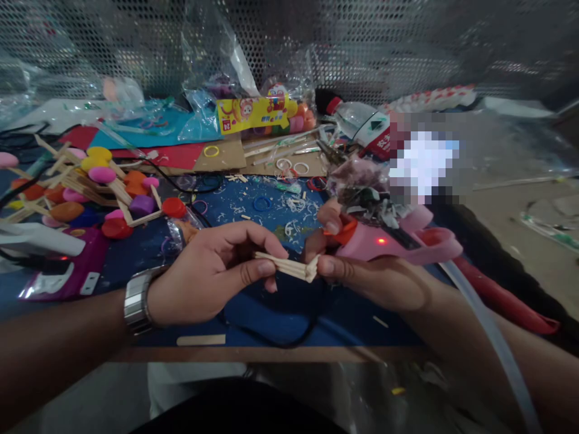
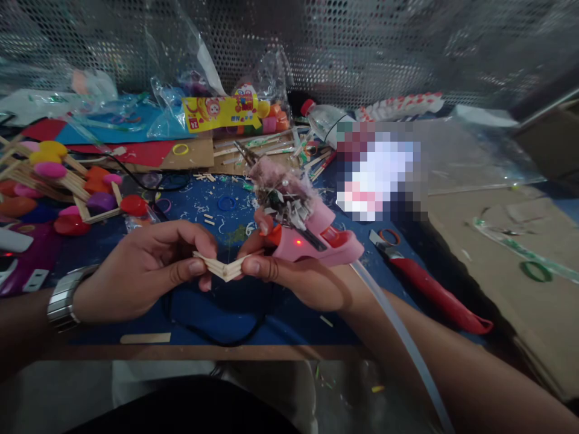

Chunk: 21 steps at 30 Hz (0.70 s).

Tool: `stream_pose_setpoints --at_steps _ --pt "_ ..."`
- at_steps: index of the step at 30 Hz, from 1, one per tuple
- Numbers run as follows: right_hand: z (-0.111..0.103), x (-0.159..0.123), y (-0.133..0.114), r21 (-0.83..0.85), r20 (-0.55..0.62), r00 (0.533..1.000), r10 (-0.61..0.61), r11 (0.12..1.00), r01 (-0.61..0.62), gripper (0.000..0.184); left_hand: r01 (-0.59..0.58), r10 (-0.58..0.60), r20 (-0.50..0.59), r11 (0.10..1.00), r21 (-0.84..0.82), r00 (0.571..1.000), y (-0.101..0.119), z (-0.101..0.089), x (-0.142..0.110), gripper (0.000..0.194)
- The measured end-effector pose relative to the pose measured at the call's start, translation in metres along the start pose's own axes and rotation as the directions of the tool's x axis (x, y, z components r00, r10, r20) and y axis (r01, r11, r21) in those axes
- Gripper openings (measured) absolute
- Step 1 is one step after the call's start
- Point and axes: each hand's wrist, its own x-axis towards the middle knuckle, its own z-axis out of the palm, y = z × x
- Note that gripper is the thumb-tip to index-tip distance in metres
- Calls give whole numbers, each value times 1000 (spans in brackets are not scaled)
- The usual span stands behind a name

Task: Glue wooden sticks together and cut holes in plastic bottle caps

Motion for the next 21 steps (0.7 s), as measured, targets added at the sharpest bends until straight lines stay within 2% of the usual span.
stream_pose_setpoints --at_steps 14,21 --pt "2 0 -6 -118 -43 999 11 993 -16 28 -13 13 -10 999 45 1000 1 0 1 4" --pt "1 1 -6 -174 -28 998 49 983 -53 25 -8 10 -26 997 76 1000 2 0 2 5"
